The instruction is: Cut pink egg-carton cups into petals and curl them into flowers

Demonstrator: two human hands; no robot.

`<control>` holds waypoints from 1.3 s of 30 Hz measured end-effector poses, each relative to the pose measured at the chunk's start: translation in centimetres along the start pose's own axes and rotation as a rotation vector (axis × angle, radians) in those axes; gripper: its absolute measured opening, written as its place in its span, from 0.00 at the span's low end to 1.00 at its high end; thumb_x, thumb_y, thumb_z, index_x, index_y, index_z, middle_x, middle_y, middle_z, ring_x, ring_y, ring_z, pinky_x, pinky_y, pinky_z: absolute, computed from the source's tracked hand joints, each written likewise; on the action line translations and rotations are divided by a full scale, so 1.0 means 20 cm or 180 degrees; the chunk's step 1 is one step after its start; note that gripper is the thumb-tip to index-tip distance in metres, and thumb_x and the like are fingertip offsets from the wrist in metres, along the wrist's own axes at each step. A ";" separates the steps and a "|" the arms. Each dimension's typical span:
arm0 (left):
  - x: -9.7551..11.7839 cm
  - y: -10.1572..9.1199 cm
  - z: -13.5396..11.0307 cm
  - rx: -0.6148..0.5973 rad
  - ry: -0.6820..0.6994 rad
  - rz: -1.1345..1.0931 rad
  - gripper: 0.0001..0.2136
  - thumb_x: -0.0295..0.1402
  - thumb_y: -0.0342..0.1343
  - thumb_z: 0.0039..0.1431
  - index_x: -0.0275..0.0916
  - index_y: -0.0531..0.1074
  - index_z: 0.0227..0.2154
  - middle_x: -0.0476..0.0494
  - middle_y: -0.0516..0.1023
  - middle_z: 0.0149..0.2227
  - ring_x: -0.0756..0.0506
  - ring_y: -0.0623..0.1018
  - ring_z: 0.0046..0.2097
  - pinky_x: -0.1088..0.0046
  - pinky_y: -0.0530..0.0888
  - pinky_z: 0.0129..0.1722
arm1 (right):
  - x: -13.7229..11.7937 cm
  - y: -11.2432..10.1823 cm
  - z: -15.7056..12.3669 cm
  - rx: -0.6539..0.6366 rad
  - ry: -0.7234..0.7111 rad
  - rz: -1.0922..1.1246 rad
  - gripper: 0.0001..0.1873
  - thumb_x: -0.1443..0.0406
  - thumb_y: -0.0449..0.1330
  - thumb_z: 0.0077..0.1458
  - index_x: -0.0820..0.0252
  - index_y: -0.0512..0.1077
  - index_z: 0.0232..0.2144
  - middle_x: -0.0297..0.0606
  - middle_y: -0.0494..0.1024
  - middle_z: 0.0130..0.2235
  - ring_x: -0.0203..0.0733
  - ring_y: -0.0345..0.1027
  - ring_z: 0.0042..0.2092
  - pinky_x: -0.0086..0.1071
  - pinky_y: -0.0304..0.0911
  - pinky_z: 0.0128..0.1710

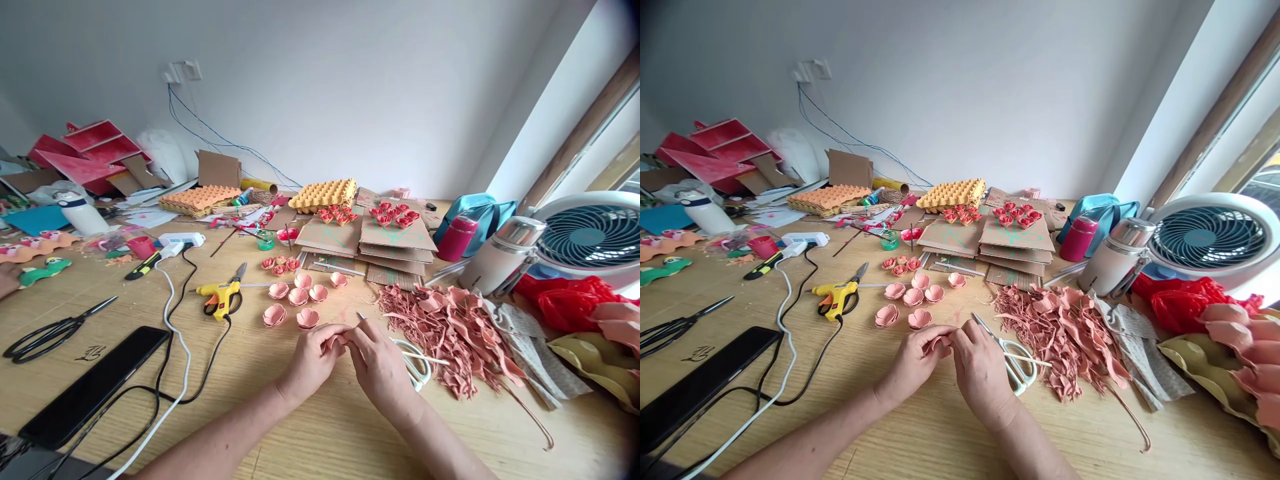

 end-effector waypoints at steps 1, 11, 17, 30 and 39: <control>-0.01 0.00 0.00 -0.0019 -0.0033 -0.0082 0.16 0.22 0.51 0.59 0.38 0.76 0.48 0.41 0.81 0.39 0.48 0.77 0.36 0.73 0.75 0.38 | -0.01 0.00 0.00 -0.0005 -0.0033 -0.0023 0.08 0.70 0.51 0.63 0.56 0.70 0.38 0.36 0.69 0.37 0.39 0.65 0.35 0.31 0.58 0.34; 0.01 -0.01 0.00 0.0192 0.0211 -0.0160 0.15 0.26 0.52 0.61 0.37 0.76 0.49 0.40 0.80 0.39 0.47 0.78 0.38 0.73 0.76 0.38 | 0.02 -0.03 0.01 0.0115 0.0159 0.0465 0.09 0.70 0.50 0.64 0.57 0.70 0.40 0.37 0.68 0.37 0.37 0.65 0.35 0.29 0.61 0.34; 0.00 -0.01 0.00 0.0204 0.0124 0.0093 0.17 0.21 0.50 0.58 0.37 0.77 0.46 0.43 0.80 0.35 0.48 0.77 0.36 0.74 0.75 0.36 | 0.02 0.00 -0.01 0.0031 0.0119 0.0355 0.08 0.69 0.51 0.64 0.56 0.70 0.39 0.36 0.69 0.37 0.38 0.66 0.35 0.30 0.59 0.33; 0.03 0.01 0.00 -0.0038 0.0087 -0.0010 0.20 0.16 0.48 0.53 0.37 0.77 0.44 0.44 0.79 0.36 0.50 0.75 0.34 0.77 0.72 0.34 | -0.05 0.01 -0.01 -0.0011 -0.0440 -0.0244 0.11 0.70 0.47 0.65 0.58 0.69 0.36 0.37 0.67 0.34 0.38 0.61 0.32 0.31 0.57 0.33; 0.06 0.03 0.02 -0.0348 0.0249 0.0479 0.19 0.19 0.47 0.59 0.41 0.74 0.48 0.44 0.79 0.40 0.46 0.76 0.43 0.70 0.72 0.45 | 0.03 0.03 -0.01 -0.0055 0.0019 -0.0006 0.07 0.68 0.50 0.65 0.57 0.69 0.39 0.36 0.70 0.36 0.38 0.66 0.35 0.30 0.58 0.34</control>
Point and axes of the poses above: each hand's wrist, its own z-axis towards the middle knuckle, its own y-axis out of the palm, x = y × z, the point moved 9 cm from there along z, towards the middle knuckle
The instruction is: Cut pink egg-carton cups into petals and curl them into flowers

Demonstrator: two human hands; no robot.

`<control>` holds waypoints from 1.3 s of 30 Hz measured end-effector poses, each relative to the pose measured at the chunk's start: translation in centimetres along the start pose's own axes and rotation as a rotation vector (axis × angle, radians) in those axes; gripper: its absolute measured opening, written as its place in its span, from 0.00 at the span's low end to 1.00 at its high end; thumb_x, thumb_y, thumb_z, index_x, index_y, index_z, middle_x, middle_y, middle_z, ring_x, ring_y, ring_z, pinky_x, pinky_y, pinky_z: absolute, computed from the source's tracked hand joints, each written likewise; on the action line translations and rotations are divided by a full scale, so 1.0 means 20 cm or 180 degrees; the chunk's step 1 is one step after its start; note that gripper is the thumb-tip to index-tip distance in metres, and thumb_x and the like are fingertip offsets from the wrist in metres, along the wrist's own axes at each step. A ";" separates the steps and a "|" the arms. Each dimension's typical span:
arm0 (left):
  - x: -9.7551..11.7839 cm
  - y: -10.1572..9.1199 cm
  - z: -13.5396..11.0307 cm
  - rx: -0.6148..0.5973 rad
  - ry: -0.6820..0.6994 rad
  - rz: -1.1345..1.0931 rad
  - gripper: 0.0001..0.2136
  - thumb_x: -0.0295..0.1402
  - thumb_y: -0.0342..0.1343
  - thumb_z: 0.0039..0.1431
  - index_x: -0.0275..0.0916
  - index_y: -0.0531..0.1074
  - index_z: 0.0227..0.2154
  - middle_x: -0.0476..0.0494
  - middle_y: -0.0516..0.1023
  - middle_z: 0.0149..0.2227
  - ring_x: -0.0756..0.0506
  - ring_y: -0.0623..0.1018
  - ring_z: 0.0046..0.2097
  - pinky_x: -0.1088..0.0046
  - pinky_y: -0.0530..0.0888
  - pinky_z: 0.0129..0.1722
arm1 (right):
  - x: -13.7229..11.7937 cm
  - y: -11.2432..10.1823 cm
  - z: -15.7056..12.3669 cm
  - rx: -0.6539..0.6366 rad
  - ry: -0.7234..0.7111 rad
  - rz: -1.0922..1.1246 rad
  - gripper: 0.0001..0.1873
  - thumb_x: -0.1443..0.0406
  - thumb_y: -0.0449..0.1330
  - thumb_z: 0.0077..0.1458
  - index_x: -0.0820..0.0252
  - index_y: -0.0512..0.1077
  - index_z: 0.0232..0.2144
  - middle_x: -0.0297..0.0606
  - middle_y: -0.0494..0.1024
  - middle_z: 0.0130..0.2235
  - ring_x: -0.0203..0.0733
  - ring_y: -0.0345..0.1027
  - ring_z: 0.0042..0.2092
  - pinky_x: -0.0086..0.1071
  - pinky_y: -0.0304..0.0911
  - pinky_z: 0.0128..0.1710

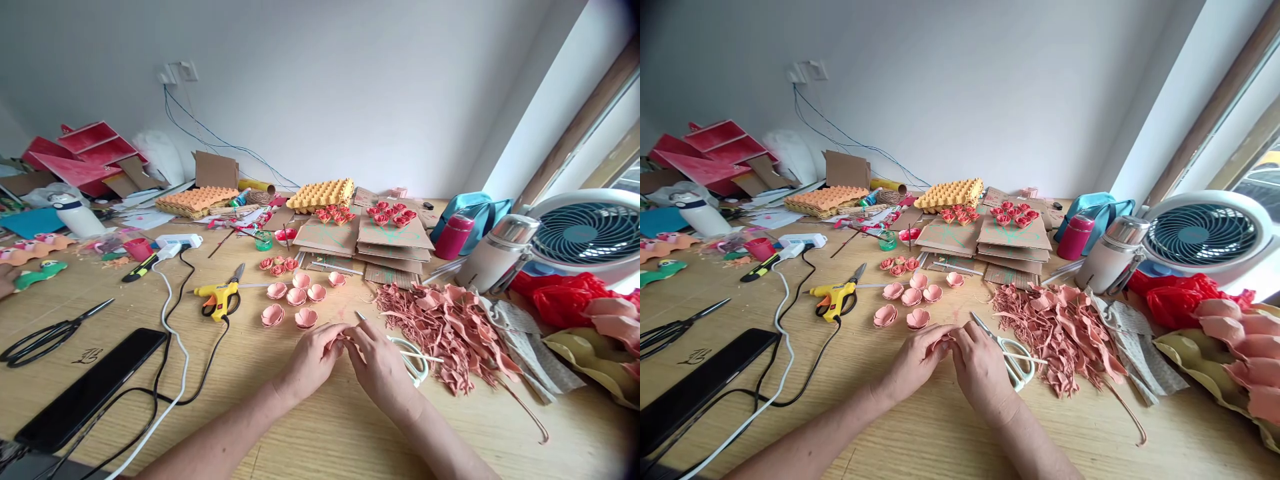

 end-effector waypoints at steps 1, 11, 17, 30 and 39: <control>-0.01 0.00 0.00 0.0008 -0.0022 0.0018 0.19 0.20 0.47 0.60 0.41 0.74 0.49 0.43 0.79 0.40 0.46 0.76 0.43 0.69 0.72 0.46 | 0.01 0.00 0.00 0.0017 0.0060 0.0029 0.06 0.68 0.51 0.65 0.57 0.68 0.39 0.36 0.70 0.37 0.39 0.67 0.35 0.30 0.58 0.34; -0.18 -0.05 0.01 0.0264 -0.0770 -0.0469 0.11 0.30 0.53 0.60 0.35 0.74 0.44 0.41 0.78 0.39 0.46 0.76 0.40 0.71 0.72 0.42 | 0.08 -0.05 0.01 0.0118 0.0396 0.0405 0.08 0.67 0.49 0.65 0.57 0.66 0.33 0.36 0.69 0.36 0.37 0.66 0.35 0.29 0.60 0.34; -0.17 -0.04 0.01 0.0188 -0.0796 -0.0494 0.13 0.32 0.55 0.59 0.36 0.71 0.47 0.44 0.77 0.39 0.48 0.73 0.36 0.73 0.70 0.38 | 0.08 -0.08 0.02 0.0183 0.0466 0.0648 0.07 0.67 0.51 0.63 0.57 0.67 0.32 0.35 0.70 0.34 0.37 0.65 0.34 0.29 0.60 0.34; -0.08 -0.01 -0.01 0.0266 -0.0331 -0.0010 0.15 0.21 0.52 0.56 0.38 0.72 0.46 0.45 0.74 0.37 0.50 0.70 0.33 0.75 0.70 0.36 | 0.06 0.00 0.00 -0.0049 0.0530 0.0812 0.09 0.71 0.52 0.60 0.57 0.71 0.35 0.36 0.71 0.35 0.36 0.67 0.31 0.28 0.61 0.32; -0.04 0.00 -0.02 0.0173 -0.0482 -0.0158 0.12 0.26 0.53 0.56 0.38 0.71 0.44 0.46 0.77 0.37 0.49 0.74 0.36 0.75 0.71 0.37 | 0.07 0.00 0.00 -0.0045 0.0550 0.0499 0.08 0.72 0.52 0.60 0.58 0.70 0.34 0.36 0.70 0.36 0.34 0.66 0.30 0.26 0.59 0.30</control>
Point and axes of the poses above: each hand's wrist, its own z-axis towards the middle knuckle, its own y-axis out of the palm, x = y × z, the point moved 9 cm from there along z, towards the middle knuckle
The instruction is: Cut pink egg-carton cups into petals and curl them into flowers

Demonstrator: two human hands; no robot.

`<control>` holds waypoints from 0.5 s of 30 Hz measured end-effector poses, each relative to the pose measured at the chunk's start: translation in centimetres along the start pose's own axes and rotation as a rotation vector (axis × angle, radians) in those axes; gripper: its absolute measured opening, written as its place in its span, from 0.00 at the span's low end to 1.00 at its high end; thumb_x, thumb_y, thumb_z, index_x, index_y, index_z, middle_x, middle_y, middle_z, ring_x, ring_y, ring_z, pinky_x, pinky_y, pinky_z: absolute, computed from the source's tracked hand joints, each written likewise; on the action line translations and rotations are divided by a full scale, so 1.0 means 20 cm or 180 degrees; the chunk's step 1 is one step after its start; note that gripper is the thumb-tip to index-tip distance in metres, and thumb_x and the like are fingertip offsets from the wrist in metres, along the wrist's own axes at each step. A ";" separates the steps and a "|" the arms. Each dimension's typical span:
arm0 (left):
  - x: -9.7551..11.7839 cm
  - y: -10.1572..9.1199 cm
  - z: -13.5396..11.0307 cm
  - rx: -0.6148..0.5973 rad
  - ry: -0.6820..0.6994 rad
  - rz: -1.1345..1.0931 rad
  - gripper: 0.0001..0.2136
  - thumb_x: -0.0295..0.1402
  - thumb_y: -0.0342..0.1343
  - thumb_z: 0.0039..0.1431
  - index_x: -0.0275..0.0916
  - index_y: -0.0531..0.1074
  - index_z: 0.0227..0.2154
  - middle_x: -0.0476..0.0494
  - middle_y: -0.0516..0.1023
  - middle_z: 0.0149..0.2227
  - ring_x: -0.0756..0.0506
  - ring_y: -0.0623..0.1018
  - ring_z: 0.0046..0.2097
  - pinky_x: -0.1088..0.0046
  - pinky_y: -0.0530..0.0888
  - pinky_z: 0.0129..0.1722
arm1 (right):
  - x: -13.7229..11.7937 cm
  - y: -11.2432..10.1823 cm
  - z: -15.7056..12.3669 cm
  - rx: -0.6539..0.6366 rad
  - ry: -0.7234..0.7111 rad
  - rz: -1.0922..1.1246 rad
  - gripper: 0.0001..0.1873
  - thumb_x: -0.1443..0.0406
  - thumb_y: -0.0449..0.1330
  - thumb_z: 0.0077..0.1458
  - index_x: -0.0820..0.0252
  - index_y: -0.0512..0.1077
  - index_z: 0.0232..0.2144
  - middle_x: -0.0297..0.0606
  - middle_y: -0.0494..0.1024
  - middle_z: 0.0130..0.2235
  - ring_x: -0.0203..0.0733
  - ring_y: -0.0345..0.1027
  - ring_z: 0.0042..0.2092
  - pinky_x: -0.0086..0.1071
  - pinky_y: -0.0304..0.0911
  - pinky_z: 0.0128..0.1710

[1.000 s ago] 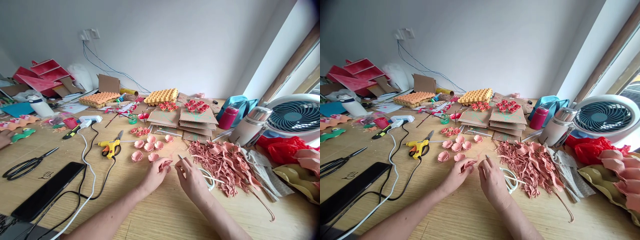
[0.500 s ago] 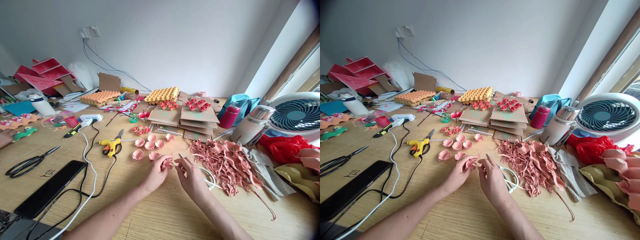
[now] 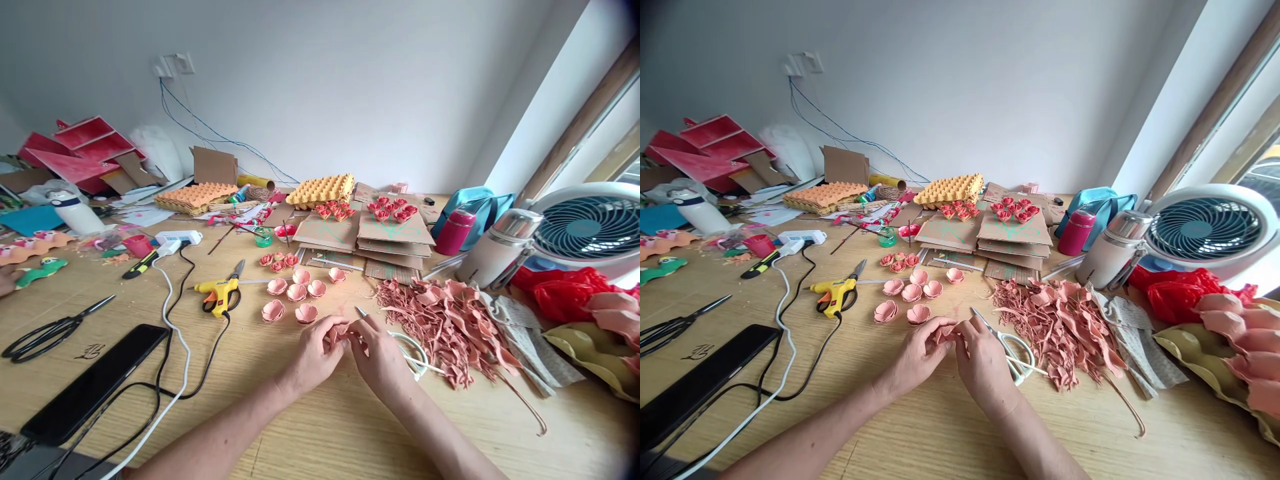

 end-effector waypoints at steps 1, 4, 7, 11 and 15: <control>-0.01 0.00 0.00 -0.0016 -0.0045 -0.0055 0.12 0.25 0.52 0.57 0.38 0.72 0.44 0.46 0.77 0.36 0.49 0.74 0.36 0.75 0.71 0.36 | 0.00 0.00 0.00 0.0006 -0.0008 0.0000 0.08 0.71 0.52 0.61 0.57 0.70 0.35 0.36 0.70 0.36 0.34 0.66 0.30 0.26 0.59 0.30; -0.03 0.01 0.00 -0.0074 -0.0134 -0.0234 0.13 0.24 0.49 0.58 0.38 0.71 0.44 0.46 0.77 0.37 0.49 0.75 0.36 0.75 0.72 0.35 | -0.01 0.00 0.00 -0.0007 -0.0024 0.0017 0.09 0.72 0.52 0.60 0.56 0.71 0.38 0.36 0.71 0.38 0.34 0.67 0.31 0.26 0.60 0.31; -0.04 0.01 0.00 -0.0057 -0.0173 -0.0249 0.14 0.25 0.50 0.57 0.38 0.70 0.45 0.45 0.77 0.38 0.48 0.75 0.36 0.75 0.72 0.35 | -0.01 0.00 0.00 -0.0035 0.0008 -0.0015 0.09 0.72 0.53 0.60 0.56 0.72 0.37 0.36 0.71 0.38 0.34 0.67 0.31 0.26 0.59 0.30; -0.06 0.02 0.01 0.0028 -0.0163 -0.0160 0.14 0.23 0.51 0.55 0.38 0.70 0.44 0.47 0.76 0.34 0.49 0.74 0.35 0.76 0.71 0.34 | -0.01 0.01 0.00 -0.0099 -0.0018 -0.0026 0.11 0.74 0.53 0.58 0.55 0.72 0.37 0.36 0.71 0.37 0.35 0.67 0.31 0.26 0.58 0.30; -0.06 0.01 0.01 0.0136 -0.0091 -0.0123 0.17 0.18 0.47 0.51 0.38 0.71 0.42 0.52 0.70 0.27 0.51 0.73 0.30 0.77 0.71 0.32 | -0.03 0.02 -0.01 -0.0081 -0.0089 -0.0165 0.11 0.73 0.53 0.58 0.55 0.72 0.37 0.35 0.71 0.35 0.36 0.66 0.31 0.27 0.58 0.30</control>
Point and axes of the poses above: each hand's wrist, its own z-axis towards the middle knuckle, its own y-axis out of the palm, x = y × z, the point moved 9 cm from there along z, towards the middle knuckle
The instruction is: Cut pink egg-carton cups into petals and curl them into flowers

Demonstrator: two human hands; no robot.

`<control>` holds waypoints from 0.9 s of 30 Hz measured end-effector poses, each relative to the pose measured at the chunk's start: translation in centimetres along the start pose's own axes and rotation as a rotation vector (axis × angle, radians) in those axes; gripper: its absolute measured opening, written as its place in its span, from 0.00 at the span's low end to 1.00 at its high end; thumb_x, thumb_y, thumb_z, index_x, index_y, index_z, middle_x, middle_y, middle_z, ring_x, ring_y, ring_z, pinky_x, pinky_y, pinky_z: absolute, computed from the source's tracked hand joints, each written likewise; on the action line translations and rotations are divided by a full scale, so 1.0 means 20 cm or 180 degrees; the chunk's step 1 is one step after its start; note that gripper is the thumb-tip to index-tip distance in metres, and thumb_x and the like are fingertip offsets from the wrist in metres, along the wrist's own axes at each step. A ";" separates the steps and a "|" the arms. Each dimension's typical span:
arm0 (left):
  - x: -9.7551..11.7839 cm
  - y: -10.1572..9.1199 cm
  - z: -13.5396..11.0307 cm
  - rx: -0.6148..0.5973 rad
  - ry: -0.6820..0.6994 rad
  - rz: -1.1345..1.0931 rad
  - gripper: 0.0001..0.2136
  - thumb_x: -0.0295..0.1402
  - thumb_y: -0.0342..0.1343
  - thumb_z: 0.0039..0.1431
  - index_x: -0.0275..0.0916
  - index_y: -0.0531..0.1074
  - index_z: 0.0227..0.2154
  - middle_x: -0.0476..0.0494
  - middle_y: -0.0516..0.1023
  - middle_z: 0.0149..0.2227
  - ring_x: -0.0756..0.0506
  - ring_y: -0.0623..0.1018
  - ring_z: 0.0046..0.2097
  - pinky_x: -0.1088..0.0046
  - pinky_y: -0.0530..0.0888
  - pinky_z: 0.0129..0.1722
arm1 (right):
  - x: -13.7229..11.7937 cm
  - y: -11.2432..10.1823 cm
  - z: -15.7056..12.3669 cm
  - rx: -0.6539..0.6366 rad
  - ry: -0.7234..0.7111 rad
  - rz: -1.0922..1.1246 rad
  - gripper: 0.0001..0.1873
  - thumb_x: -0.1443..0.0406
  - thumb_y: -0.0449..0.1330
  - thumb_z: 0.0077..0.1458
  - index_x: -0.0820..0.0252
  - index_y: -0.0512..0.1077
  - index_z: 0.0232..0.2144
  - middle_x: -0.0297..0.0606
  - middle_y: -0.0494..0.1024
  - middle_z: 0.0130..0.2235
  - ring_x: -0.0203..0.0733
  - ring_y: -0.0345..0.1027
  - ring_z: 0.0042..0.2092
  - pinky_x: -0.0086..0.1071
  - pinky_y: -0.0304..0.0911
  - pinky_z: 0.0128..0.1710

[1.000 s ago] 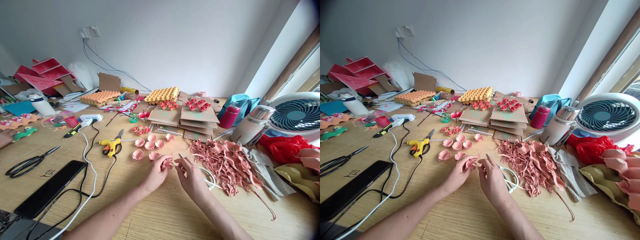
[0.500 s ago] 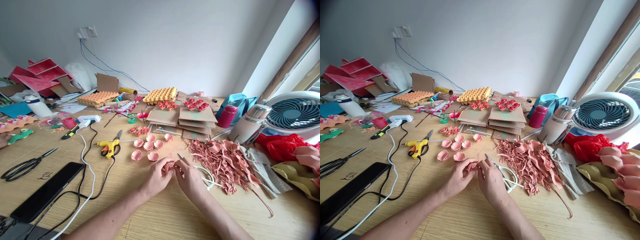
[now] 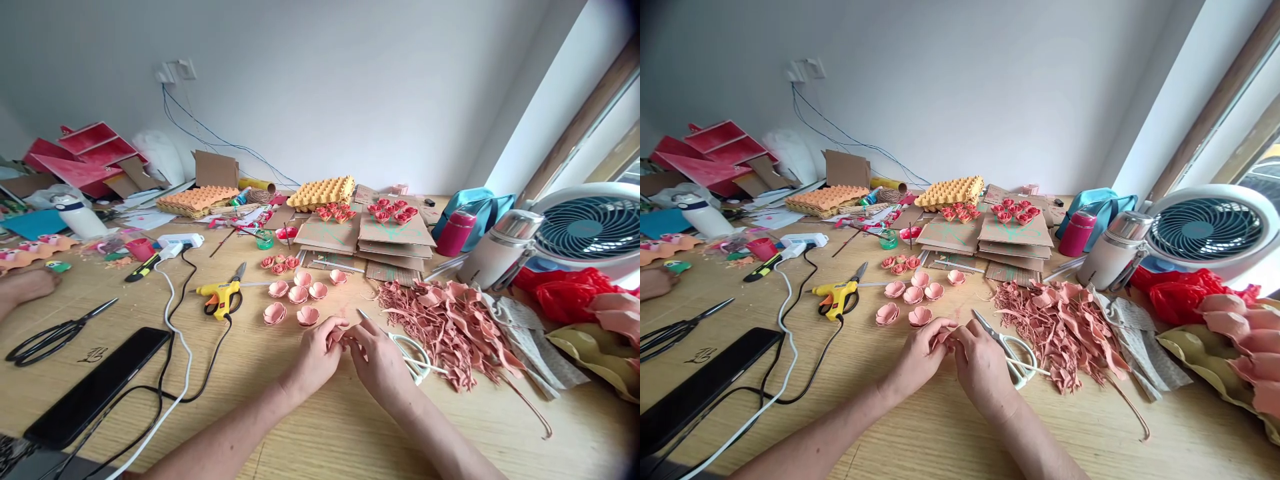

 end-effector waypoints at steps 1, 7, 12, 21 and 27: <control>0.00 0.00 0.00 -0.0016 0.0013 -0.0023 0.17 0.17 0.47 0.52 0.38 0.72 0.41 0.52 0.70 0.26 0.51 0.74 0.30 0.77 0.71 0.32 | 0.00 0.00 0.00 0.0016 -0.0038 -0.0039 0.11 0.73 0.52 0.59 0.55 0.72 0.36 0.35 0.70 0.35 0.37 0.66 0.32 0.28 0.58 0.31; -0.03 0.01 0.00 -0.0213 -0.0098 -0.0361 0.12 0.21 0.48 0.56 0.37 0.72 0.41 0.48 0.75 0.30 0.49 0.77 0.33 0.76 0.73 0.33 | -0.02 0.02 -0.01 0.0061 -0.0241 -0.0192 0.10 0.72 0.51 0.61 0.55 0.70 0.36 0.36 0.70 0.35 0.38 0.67 0.36 0.28 0.59 0.33; -0.08 0.04 0.00 -0.0346 -0.0434 -0.0837 0.09 0.25 0.51 0.58 0.37 0.73 0.40 0.48 0.74 0.28 0.50 0.75 0.30 0.79 0.70 0.27 | -0.07 0.01 -0.01 0.0013 -0.0468 -0.0593 0.10 0.72 0.51 0.60 0.56 0.70 0.35 0.37 0.70 0.36 0.37 0.66 0.33 0.28 0.56 0.30; -0.07 0.04 0.02 -0.0420 -0.0310 -0.1016 0.09 0.25 0.51 0.59 0.35 0.74 0.39 0.47 0.75 0.29 0.51 0.74 0.31 0.78 0.69 0.28 | -0.07 0.00 -0.02 0.0004 -0.0689 -0.0837 0.10 0.71 0.50 0.63 0.57 0.71 0.38 0.37 0.68 0.35 0.37 0.64 0.33 0.29 0.54 0.31; -0.08 0.05 0.00 -0.0493 -0.0402 -0.1086 0.13 0.23 0.50 0.58 0.37 0.74 0.43 0.45 0.77 0.33 0.50 0.77 0.33 0.77 0.72 0.30 | -0.06 0.01 -0.02 -0.0005 -0.0680 -0.0677 0.12 0.72 0.49 0.63 0.57 0.71 0.40 0.36 0.68 0.35 0.36 0.63 0.33 0.29 0.55 0.32</control>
Point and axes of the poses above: each hand's wrist, its own z-axis towards the middle knuckle, its own y-axis out of the palm, x = y × z, the point moved 9 cm from there along z, towards the middle knuckle
